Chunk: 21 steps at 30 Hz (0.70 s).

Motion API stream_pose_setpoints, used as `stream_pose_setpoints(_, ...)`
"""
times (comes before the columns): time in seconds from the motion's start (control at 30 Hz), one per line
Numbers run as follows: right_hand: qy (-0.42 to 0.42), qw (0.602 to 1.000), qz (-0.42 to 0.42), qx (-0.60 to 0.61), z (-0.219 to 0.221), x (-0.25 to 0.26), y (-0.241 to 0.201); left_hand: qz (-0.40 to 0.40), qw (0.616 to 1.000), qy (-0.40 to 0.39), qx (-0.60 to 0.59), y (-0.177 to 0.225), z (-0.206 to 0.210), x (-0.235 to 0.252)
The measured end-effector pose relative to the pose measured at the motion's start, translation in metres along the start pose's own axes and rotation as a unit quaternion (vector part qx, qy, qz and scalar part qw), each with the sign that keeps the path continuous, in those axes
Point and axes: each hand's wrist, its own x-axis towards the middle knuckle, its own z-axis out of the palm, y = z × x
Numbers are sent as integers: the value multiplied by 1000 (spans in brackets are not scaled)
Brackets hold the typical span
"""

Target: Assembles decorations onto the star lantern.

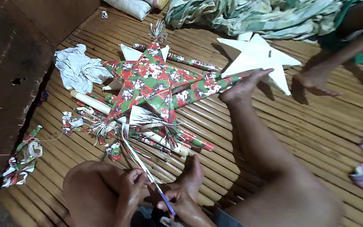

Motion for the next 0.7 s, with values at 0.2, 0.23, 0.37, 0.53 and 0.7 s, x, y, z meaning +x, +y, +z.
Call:
stream_pose_setpoints(0.2, -13, 1000, 1, -13, 0, 9, -1, -9, 1000, -20, -5, -3, 0, -4)
stream_pose_setpoints(0.23, -13, 1000, 2, -20, 0, 10, -2, -9, 1000, -21, -4, -3, 0, -4)
stream_pose_setpoints(0.37, -10, 1000, -1, -11, 2, 11, -1, -11, 1000, -20, -1, -4, -1, -4)
stream_pose_setpoints(0.53, -8, 1000, 13, -8, 2, 12, 1, -11, 1000, -23, -3, -5, -1, -4)
stream_pose_setpoints(0.7, 2, 996, -43, -82, 6, -1, -46, -25, 1000, -8, 15, 0, -2, -2)
